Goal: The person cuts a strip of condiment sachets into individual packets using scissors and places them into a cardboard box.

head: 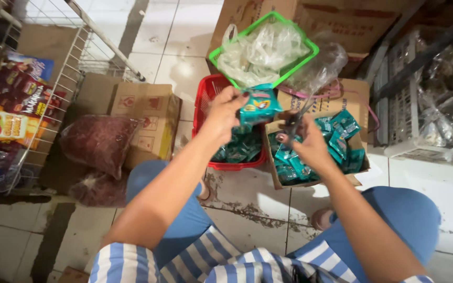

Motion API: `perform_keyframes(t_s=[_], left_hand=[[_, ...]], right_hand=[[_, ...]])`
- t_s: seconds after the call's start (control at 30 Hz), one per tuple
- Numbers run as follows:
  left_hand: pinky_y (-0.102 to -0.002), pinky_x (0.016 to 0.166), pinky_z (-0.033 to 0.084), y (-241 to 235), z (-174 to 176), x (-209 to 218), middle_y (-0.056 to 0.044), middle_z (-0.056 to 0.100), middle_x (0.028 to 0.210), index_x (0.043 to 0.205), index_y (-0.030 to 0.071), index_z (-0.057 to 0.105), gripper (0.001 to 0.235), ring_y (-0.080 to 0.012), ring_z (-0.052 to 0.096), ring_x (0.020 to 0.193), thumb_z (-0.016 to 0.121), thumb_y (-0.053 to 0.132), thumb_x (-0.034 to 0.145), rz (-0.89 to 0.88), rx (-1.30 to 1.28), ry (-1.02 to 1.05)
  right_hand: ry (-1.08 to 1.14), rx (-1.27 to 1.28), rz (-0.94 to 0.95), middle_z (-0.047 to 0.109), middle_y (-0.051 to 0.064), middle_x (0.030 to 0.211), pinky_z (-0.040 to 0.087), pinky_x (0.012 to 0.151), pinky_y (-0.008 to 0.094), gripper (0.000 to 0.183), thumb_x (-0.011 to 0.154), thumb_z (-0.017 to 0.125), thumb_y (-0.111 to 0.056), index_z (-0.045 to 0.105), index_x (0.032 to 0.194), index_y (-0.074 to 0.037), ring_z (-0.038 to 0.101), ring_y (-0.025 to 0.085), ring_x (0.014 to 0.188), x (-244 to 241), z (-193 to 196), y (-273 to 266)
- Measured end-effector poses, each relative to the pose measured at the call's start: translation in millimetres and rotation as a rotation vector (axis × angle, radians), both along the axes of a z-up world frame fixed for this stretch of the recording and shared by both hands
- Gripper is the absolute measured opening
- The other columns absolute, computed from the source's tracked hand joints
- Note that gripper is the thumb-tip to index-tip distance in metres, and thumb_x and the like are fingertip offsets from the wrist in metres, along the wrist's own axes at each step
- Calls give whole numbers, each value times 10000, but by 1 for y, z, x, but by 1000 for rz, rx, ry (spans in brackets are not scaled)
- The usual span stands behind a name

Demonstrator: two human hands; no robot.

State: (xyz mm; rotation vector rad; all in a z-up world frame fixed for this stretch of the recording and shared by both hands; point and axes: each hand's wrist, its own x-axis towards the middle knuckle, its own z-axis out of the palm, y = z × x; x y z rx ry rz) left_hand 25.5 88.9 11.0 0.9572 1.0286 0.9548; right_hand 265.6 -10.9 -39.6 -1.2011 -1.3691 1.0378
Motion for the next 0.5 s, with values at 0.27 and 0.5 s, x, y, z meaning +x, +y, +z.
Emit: perform_keyframes(t_s=[0.27,0.5], left_hand=[[-409,837,599,-16,48,27,-98,724,979,1040,49,649,153,-225,712,912,671,138,917,-52,-108,-504],[-408,902,571,-48,27,42,7,662,1226,1276,152,537,380,-188,650,1107,675,229,930,-222,-264,-300]], right_hand=[[397,-100,48,727,35,1064,570,863,317,392,803,822,-27,646,1152,-49,681,140,951,-17,-9,0],[772,-140,-82,660,39,988,559,795,332,313,878,811,16,588,1083,-59,672,148,897,11,17,-10]])
